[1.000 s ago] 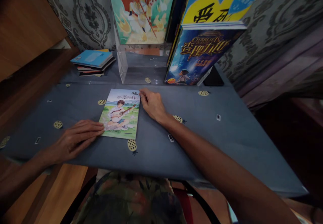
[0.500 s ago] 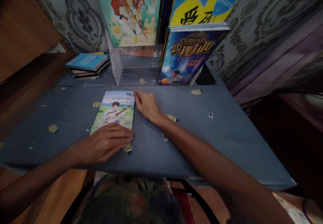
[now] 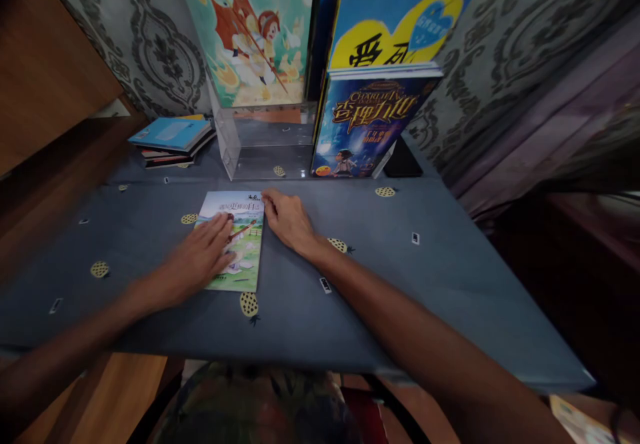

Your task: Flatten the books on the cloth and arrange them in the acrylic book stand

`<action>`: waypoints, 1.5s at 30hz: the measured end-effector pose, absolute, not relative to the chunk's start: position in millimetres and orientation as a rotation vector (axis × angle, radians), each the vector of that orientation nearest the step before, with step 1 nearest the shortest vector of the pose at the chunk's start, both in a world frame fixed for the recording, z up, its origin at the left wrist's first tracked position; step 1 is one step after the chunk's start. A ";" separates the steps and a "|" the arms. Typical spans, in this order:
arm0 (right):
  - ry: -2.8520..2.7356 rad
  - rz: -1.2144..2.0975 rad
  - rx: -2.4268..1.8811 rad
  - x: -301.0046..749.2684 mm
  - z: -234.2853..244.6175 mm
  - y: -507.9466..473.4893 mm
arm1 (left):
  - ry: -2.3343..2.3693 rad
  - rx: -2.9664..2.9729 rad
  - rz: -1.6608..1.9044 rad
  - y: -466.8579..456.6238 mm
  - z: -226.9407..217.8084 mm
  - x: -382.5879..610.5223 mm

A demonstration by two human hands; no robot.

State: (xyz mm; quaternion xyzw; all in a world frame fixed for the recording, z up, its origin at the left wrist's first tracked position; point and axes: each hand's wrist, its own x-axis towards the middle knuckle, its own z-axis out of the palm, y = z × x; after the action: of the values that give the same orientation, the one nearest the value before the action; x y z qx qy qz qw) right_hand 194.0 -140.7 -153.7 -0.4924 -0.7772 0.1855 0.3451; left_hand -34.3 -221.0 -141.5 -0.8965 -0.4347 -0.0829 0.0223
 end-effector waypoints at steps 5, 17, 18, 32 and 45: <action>-2.011 0.506 -1.261 194.2 -153.4 -140.1 | -1.096 -2.932 -0.182 -211.5 -145.0 0.8; -2.055 0.517 -1.328 195.0 -146.5 -143.2 | -1.607 -2.633 -0.118 -171.3 -152.0 -25.5; -2.059 0.511 -1.338 194.8 -146.4 -143.4 | -1.653 -2.603 -0.084 -176.4 -151.5 -30.4; -2.165 0.527 -1.357 197.9 -142.9 -138.2 | -1.603 -2.474 -0.037 -235.2 -141.5 -43.8; -2.110 0.734 -1.270 205.7 -148.5 -128.9 | -1.620 -2.630 -0.072 -247.6 -129.9 14.6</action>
State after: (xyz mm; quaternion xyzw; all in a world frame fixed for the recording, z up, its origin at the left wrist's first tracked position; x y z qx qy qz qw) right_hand 205.7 -128.9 -148.5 -0.4742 -0.7877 0.2741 0.2820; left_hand 14.6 -247.6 -129.9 -0.8509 -0.5242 -0.0233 0.0259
